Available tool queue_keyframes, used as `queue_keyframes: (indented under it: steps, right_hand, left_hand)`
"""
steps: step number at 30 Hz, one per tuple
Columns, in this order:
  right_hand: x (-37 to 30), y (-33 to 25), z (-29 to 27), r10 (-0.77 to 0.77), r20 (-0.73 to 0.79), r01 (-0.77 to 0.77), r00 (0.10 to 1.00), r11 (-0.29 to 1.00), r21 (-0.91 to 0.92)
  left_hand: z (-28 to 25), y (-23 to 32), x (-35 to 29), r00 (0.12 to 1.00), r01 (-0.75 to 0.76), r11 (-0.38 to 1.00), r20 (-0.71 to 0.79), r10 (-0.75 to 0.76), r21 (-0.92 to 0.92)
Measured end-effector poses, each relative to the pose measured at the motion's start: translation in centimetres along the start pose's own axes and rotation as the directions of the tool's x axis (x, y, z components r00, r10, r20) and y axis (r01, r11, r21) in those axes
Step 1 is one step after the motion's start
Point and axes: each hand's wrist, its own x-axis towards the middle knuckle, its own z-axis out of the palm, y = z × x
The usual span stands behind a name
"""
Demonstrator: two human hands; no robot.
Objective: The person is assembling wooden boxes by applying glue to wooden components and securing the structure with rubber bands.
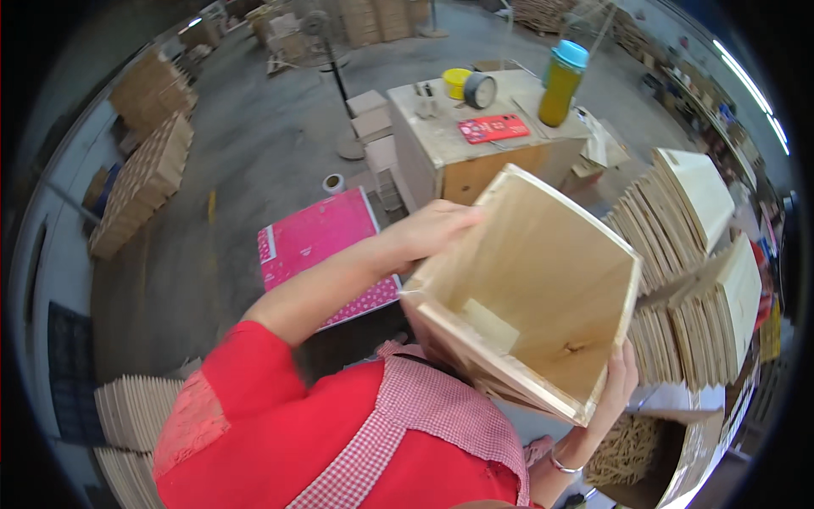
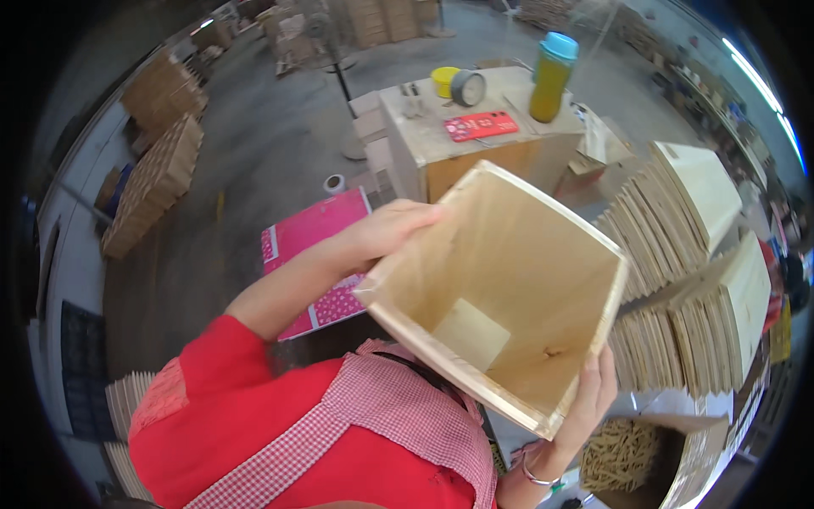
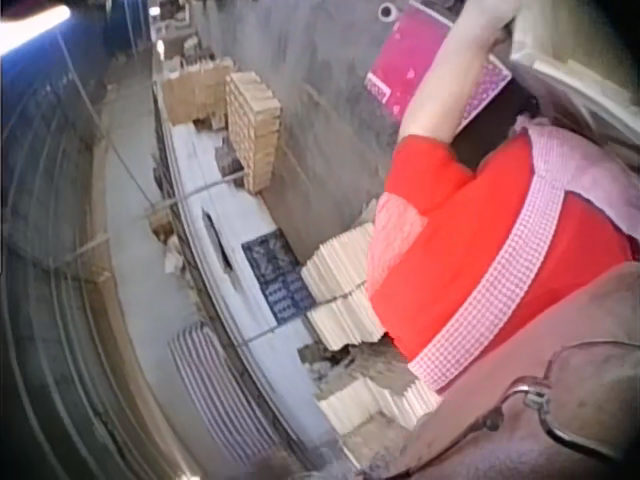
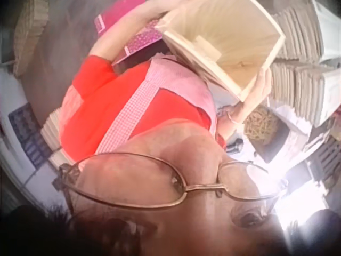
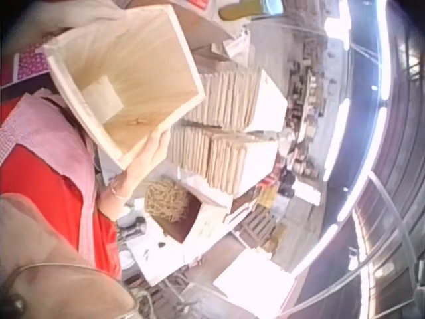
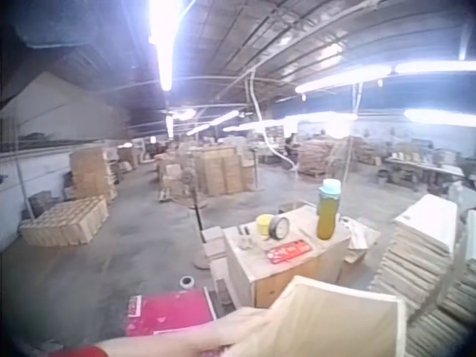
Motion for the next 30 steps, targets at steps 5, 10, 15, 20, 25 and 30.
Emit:
queue_keyframes:
  steps: [5, 10, 15, 20, 25, 30]
  right_hand:
    - [2.7, 0.0, 8.1, -0.066, 0.422, 0.013, 0.904, 0.992, 0.127]
    - [3.2, 1.1, 20.8, -0.100, 0.658, -0.003, 0.746, 0.988, 0.154]
    - [4.4, 5.5, 33.6, 0.023, 0.829, -0.038, 0.558, 0.999, -0.002]
    - [7.3, 13.7, 45.3, -0.024, 0.895, 0.256, 0.446, 0.961, -0.102]
    - [11.1, 20.9, 54.2, 0.091, 0.875, 0.440, 0.476, 0.837, -0.327]
    - [15.3, 22.9, 62.3, -0.084, 0.868, 0.574, 0.489, 0.780, -0.248]
  left_hand:
    - [-9.0, -1.0, -7.1, 0.951, -0.018, 1.000, -0.308, 0.018, 0.003]
    - [-19.4, -3.5, -12.8, 0.837, -0.021, 0.989, -0.538, 0.096, 0.145]
    - [-28.4, -8.8, -13.6, 0.763, -0.062, 0.998, -0.646, 0.028, -0.029]
    - [-37.3, -18.9, -9.7, 0.618, -0.063, 0.992, -0.777, 0.122, 0.106]
    - [-41.0, -23.7, -2.8, 0.452, -0.272, 0.954, -0.859, 0.243, 0.126]
    - [-45.2, -21.9, 3.3, 0.240, -0.165, 0.966, -0.942, 0.233, 0.197]
